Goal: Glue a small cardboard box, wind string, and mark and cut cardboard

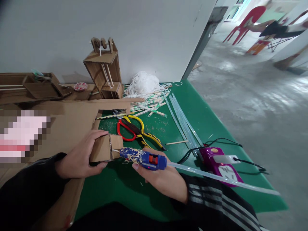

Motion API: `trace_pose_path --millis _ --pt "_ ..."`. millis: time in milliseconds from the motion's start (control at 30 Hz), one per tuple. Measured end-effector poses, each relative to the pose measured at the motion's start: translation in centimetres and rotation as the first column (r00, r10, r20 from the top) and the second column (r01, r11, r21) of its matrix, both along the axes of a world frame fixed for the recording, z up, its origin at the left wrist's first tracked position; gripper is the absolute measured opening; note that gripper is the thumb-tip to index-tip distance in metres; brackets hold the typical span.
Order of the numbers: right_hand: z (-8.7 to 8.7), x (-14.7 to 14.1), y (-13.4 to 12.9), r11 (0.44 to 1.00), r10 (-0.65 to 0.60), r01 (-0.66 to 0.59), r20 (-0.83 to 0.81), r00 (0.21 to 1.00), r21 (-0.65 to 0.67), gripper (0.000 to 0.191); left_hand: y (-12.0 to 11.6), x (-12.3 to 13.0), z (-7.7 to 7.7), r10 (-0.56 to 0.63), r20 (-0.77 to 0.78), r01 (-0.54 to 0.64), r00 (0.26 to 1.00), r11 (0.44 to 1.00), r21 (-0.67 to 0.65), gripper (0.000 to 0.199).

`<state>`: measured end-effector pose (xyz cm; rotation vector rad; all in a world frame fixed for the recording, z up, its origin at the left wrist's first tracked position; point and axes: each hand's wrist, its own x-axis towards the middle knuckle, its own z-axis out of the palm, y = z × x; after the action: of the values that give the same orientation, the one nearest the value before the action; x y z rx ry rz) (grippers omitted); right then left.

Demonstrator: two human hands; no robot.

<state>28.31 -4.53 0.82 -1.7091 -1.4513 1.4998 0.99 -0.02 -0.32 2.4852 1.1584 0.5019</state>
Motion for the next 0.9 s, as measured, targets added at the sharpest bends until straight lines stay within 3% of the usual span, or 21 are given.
trace_pose_path --millis 100,367,900 --pt "0.8 -0.1 0.3 0.995 0.094 -0.093 -0.042 0.995 0.026 0.026 -0.1 -0.1 -0.5 0.026 0.037 -0.027 0.999 0.999 0.039 0.081" --pt "0.0 -0.8 -0.5 0.982 0.070 -0.054 -0.079 0.994 0.178 0.023 -0.5 -0.2 -1.4 0.009 0.123 -0.031 0.992 0.983 0.179 0.081" --pt "0.0 -1.1 -0.4 0.984 0.083 -0.070 -0.071 0.994 0.163 0.027 -0.4 -0.3 -1.6 0.010 0.110 -0.034 0.994 0.976 0.213 0.081"
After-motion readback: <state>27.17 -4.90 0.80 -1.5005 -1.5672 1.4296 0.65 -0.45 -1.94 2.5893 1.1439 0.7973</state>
